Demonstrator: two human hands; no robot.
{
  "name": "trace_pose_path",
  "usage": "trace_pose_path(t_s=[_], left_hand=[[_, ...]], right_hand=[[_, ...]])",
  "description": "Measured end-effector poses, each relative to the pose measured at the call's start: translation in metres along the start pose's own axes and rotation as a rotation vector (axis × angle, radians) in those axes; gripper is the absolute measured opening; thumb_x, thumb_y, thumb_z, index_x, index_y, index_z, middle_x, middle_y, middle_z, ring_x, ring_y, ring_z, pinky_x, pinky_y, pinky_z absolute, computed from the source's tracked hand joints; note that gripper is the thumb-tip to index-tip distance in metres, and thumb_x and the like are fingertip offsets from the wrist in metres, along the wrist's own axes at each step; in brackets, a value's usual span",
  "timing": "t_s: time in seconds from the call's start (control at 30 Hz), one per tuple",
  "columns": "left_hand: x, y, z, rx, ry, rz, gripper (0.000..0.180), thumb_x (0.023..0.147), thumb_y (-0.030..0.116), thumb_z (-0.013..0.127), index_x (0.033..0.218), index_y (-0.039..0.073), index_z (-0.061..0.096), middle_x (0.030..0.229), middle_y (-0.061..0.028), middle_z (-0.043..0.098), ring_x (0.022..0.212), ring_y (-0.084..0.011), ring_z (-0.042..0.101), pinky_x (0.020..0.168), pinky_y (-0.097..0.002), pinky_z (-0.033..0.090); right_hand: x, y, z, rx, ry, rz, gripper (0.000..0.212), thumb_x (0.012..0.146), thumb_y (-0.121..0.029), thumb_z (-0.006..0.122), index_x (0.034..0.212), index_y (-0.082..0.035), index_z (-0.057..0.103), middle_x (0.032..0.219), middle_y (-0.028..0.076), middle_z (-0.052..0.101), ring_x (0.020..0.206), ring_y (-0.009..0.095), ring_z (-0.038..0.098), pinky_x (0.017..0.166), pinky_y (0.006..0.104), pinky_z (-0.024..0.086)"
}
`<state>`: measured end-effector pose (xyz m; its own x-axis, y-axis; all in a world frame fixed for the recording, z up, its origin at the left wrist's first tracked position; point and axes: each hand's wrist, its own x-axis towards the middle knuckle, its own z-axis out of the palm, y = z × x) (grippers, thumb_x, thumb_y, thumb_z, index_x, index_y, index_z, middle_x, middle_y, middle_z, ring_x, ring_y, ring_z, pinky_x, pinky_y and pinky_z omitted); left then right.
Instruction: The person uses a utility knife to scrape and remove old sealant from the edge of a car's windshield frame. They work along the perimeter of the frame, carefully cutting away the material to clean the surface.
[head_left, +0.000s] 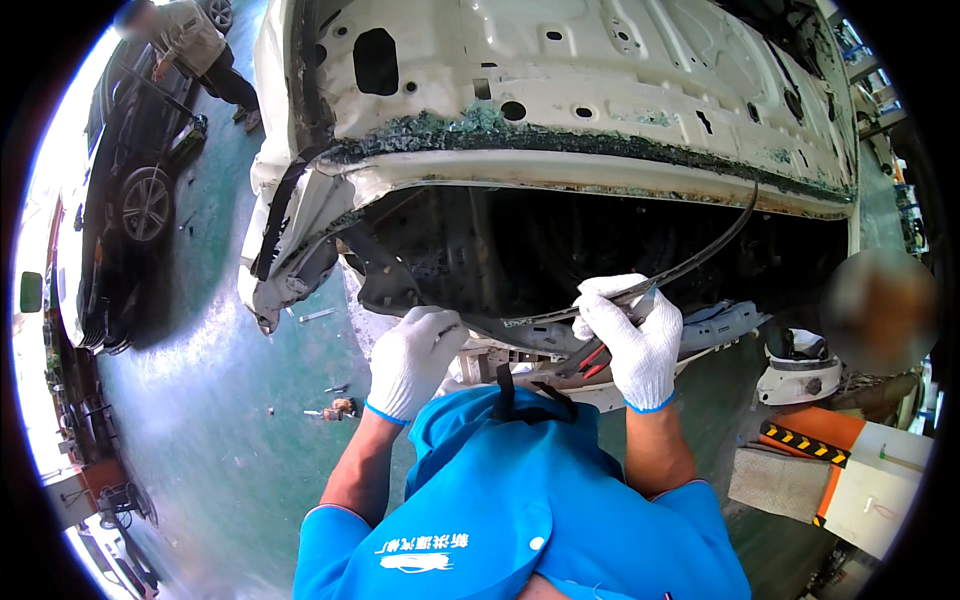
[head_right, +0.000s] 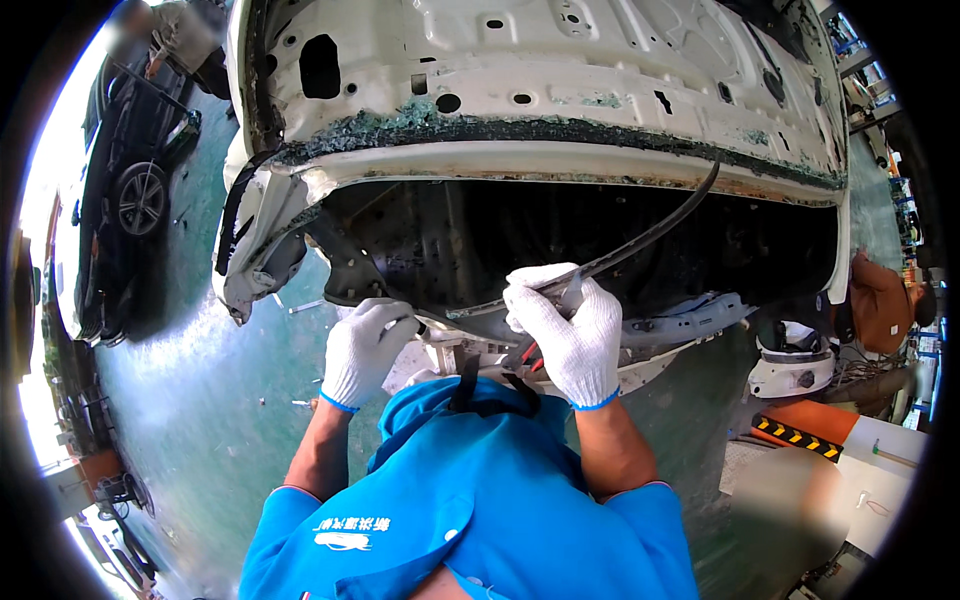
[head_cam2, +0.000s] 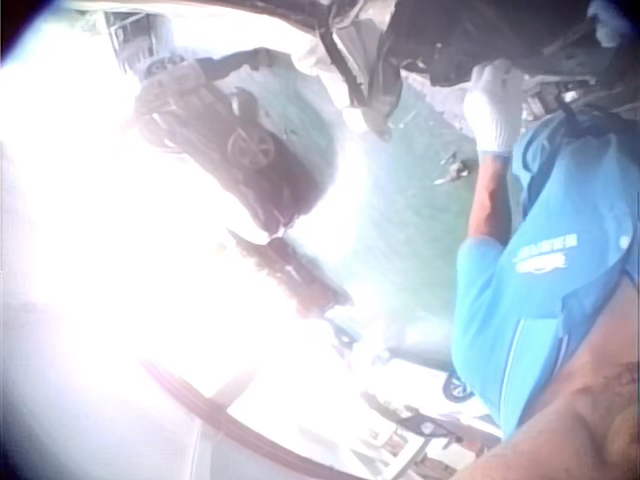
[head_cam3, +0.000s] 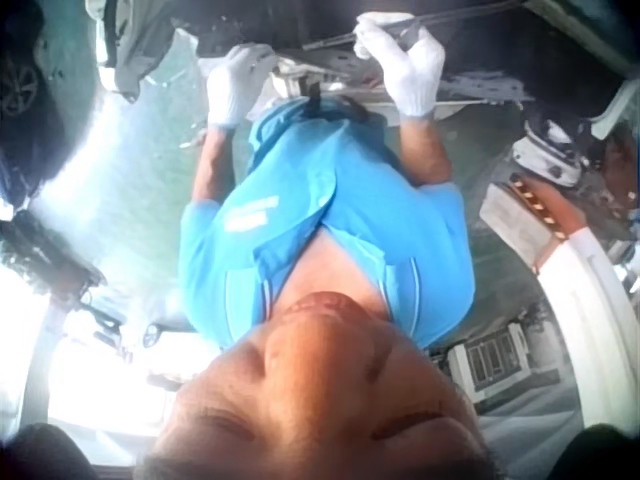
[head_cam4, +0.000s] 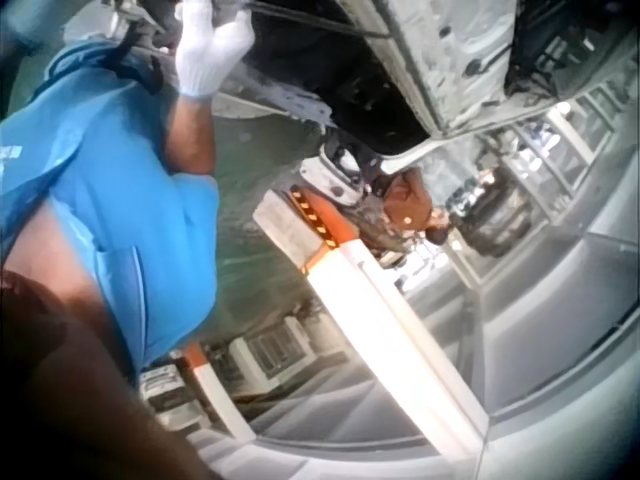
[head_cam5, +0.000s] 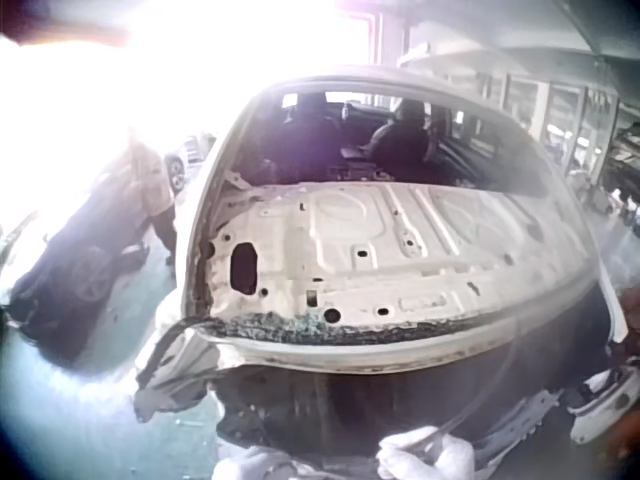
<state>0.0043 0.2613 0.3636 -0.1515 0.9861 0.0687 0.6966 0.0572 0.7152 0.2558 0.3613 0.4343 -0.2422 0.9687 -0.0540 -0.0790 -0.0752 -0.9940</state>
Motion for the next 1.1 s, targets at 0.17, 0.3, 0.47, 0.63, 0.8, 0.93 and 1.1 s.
trace_pose_path(t_s=[0.17, 0.3, 0.47, 0.63, 0.8, 0.93, 1.1], left_hand=[[-0.013, -0.031, -0.013, 0.077, -0.318, -0.038, 0.021, 0.091, 0.016, 0.07, 0.109, 0.008, 0.078, 0.11, -0.0153, 0.075, 0.094, -0.0386, 0.072, 0.08, -0.043, 0.059], [-0.064, -0.132, 0.014, 0.28, -0.64, -0.425, 0.029, 0.093, 0.024, 0.067, 0.116, 0.008, 0.076, 0.111, -0.0193, 0.077, 0.104, -0.0369, 0.075, 0.085, -0.0461, 0.06], [-0.098, -0.219, 0.037, 0.604, -0.762, -0.548, 0.045, 0.088, 0.048, 0.067, 0.099, 0.007, 0.081, 0.103, -0.0238, 0.077, 0.099, -0.0397, 0.076, 0.085, -0.0502, 0.06], [-0.071, -0.139, 0.032, 0.534, -0.509, -0.408, 0.038, 0.092, 0.043, 0.068, 0.109, 0.011, 0.08, 0.095, -0.0186, 0.077, 0.09, -0.0407, 0.075, 0.078, -0.0508, 0.059], [-0.015, -0.034, -0.003, -0.127, -0.184, -0.111, 0.049, 0.084, 0.022, 0.085, 0.129, 0.008, 0.072, 0.117, -0.0128, 0.075, 0.085, -0.0258, 0.076, 0.074, -0.037, 0.061], [0.013, 0.032, -0.015, -0.461, -0.259, -0.074, 0.05, 0.085, 0.027, 0.084, 0.128, 0.006, 0.072, 0.115, -0.0172, 0.074, 0.091, -0.0271, 0.074, 0.083, -0.0367, 0.059], [0.019, 0.042, 0.009, -0.528, -0.307, 0.042, 0.04, 0.09, 0.027, 0.083, 0.117, -0.001, 0.076, 0.106, -0.0164, 0.078, 0.091, -0.024, 0.078, 0.082, -0.0344, 0.061]], right_hand=[[-0.001, -0.008, -0.006, -0.069, 0.02, -0.021, 0.016, 0.095, -0.002, 0.074, 0.109, 0.005, 0.074, 0.086, 0.011, 0.077, 0.075, 0.013, 0.073, 0.068, 0.0259, 0.058], [-0.001, -0.007, -0.008, -0.007, 0.03, -0.015, 0.016, 0.094, -0.001, 0.074, 0.109, 0.005, 0.074, 0.087, 0.011, 0.077, 0.075, 0.013, 0.073, 0.068, 0.0259, 0.058], [0.0, -0.006, -0.005, 0.022, 0.031, -0.05, 0.017, 0.095, -0.001, 0.074, 0.111, 0.006, 0.073, 0.087, 0.011, 0.075, 0.075, 0.013, 0.071, 0.07, 0.0273, 0.058], [0.0, -0.003, -0.003, -0.045, 0.008, -0.026, 0.016, 0.095, -0.001, 0.073, 0.11, 0.005, 0.073, 0.089, 0.011, 0.076, 0.077, 0.014, 0.073, 0.071, 0.0266, 0.059], [0.0, -0.005, 0.008, -0.066, -0.066, 0.014, 0.017, 0.094, -0.003, 0.075, 0.109, 0.005, 0.074, 0.088, 0.011, 0.077, 0.077, 0.014, 0.074, 0.07, 0.0268, 0.059], [0.001, -0.009, 0.015, -0.114, -0.117, 0.06, 0.017, 0.094, -0.002, 0.074, 0.109, 0.005, 0.074, 0.087, 0.011, 0.077, 0.076, 0.014, 0.073, 0.069, 0.0269, 0.058], [0.001, -0.008, 0.011, -0.153, -0.161, 0.041, 0.018, 0.092, -0.003, 0.076, 0.109, 0.005, 0.074, 0.087, 0.011, 0.077, 0.077, 0.014, 0.073, 0.069, 0.0265, 0.058]])
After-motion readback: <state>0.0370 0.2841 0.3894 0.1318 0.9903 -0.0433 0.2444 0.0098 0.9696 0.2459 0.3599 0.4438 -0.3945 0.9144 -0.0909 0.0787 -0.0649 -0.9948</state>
